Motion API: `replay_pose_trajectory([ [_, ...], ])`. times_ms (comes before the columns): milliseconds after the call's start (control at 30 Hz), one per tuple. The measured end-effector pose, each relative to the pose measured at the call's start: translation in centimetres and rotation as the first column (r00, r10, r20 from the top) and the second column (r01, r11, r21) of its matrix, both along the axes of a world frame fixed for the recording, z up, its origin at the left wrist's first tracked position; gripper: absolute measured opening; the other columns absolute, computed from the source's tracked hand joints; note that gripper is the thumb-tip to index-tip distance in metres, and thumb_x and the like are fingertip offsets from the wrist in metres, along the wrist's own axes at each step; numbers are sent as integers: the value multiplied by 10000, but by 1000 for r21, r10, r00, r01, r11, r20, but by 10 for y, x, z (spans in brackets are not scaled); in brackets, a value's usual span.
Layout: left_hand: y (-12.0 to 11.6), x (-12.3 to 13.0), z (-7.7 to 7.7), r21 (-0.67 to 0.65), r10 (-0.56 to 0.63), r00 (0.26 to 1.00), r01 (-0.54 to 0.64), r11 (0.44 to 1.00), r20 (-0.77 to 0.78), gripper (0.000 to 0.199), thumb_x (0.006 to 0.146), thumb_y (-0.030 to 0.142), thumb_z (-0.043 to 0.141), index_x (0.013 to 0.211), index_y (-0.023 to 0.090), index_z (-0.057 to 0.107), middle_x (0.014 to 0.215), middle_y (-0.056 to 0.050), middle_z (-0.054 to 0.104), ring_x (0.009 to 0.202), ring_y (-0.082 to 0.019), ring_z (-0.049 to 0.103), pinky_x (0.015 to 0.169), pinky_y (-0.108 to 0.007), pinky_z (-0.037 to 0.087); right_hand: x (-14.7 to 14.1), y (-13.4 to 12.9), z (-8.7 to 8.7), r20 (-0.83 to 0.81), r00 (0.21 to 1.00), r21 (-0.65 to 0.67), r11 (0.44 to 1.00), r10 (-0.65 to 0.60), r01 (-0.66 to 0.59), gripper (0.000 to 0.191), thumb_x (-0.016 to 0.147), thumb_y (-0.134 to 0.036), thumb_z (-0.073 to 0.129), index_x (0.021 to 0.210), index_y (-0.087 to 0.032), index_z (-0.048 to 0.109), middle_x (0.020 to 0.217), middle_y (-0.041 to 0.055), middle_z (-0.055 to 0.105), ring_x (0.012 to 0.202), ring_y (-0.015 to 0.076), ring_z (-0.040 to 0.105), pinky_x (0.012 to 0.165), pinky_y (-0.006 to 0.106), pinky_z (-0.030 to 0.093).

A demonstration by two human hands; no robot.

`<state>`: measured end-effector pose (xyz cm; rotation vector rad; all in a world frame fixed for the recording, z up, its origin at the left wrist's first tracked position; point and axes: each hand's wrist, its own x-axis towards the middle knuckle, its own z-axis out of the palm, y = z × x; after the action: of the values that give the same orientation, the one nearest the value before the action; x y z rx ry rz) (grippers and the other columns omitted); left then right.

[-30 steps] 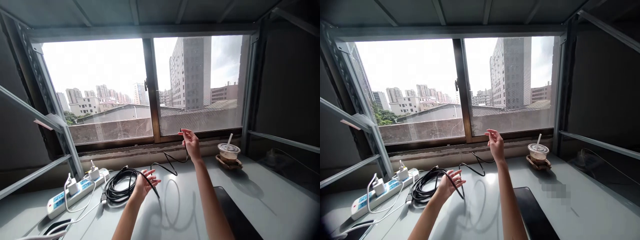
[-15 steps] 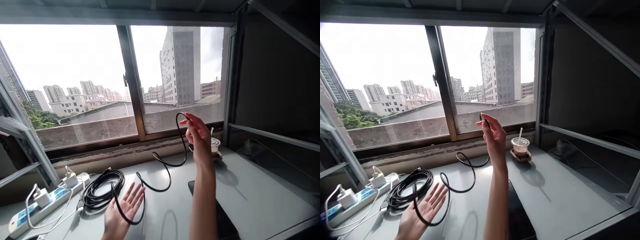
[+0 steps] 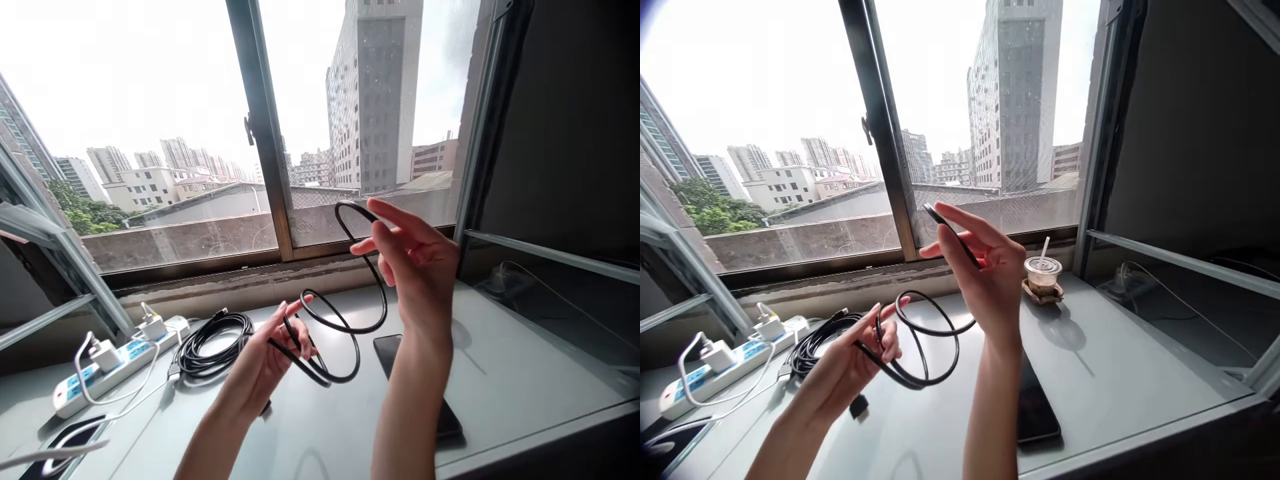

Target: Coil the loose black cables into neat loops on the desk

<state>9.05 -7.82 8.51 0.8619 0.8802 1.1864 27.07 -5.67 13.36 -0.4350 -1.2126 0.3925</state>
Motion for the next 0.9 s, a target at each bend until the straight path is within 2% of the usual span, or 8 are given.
replay_pose_trajectory([
  [67,6,-3,14,179,-21,982,55,982,-185,455,893,489,493,1144,128,612,439,42,431,331,-81,376,403,-207,426,1,1,-1,46,998,-109,993,38,-33,259,820,-352,655,1044,-233,706,485,-49,582,345,47,357,370,191,290],
  [167,18,-9,32,419,203,908,-34,908,-366,530,831,611,514,972,125,670,361,75,272,278,-53,199,301,-175,227,5,7,-6,122,980,-325,940,155,-108,328,812,-446,643,984,-176,717,399,-49,515,305,48,367,328,176,262],
  [267,29,-16,43,586,436,824,-163,794,-361,506,795,623,550,807,132,672,350,62,265,285,-47,183,296,-178,126,10,10,-10,219,934,-465,872,284,-156,396,818,-514,607,815,-131,708,442,-8,562,295,40,384,308,166,239],
  [333,33,-21,46,620,493,803,-206,757,-335,516,786,644,543,756,142,658,342,53,279,281,-51,191,292,-181,115,13,8,-11,265,895,-482,853,358,-199,412,830,-527,583,804,-130,691,534,20,626,295,36,402,297,164,244],
  [500,33,-29,44,592,381,792,-31,805,-477,617,794,723,441,777,147,661,319,36,319,251,-77,248,284,-196,205,1,5,-10,349,816,-506,826,461,-250,443,848,-531,548,1113,-187,631,892,66,704,378,65,527,268,176,222],
  [633,27,-28,39,586,269,779,150,796,-566,649,838,712,358,751,141,655,310,32,322,255,-67,231,315,-189,229,-27,18,-10,505,748,-521,843,430,-133,397,851,-505,558,968,-147,683,595,5,628,422,77,538,392,178,337],
  [800,21,-34,40,512,125,764,292,807,-633,720,830,746,289,728,130,647,327,17,369,260,-81,291,346,-204,285,-60,33,-11,344,825,-469,843,448,-262,644,777,-372,677,1331,-106,483,665,-33,606,624,92,589,627,209,466],
  [900,18,-46,45,491,211,735,187,851,-645,742,800,775,292,776,129,658,437,-44,533,400,-152,522,475,-240,436,-64,31,-11,305,884,-426,881,355,-207,689,722,-356,732,1326,-123,495,743,-33,587,683,79,581,679,204,473],
])
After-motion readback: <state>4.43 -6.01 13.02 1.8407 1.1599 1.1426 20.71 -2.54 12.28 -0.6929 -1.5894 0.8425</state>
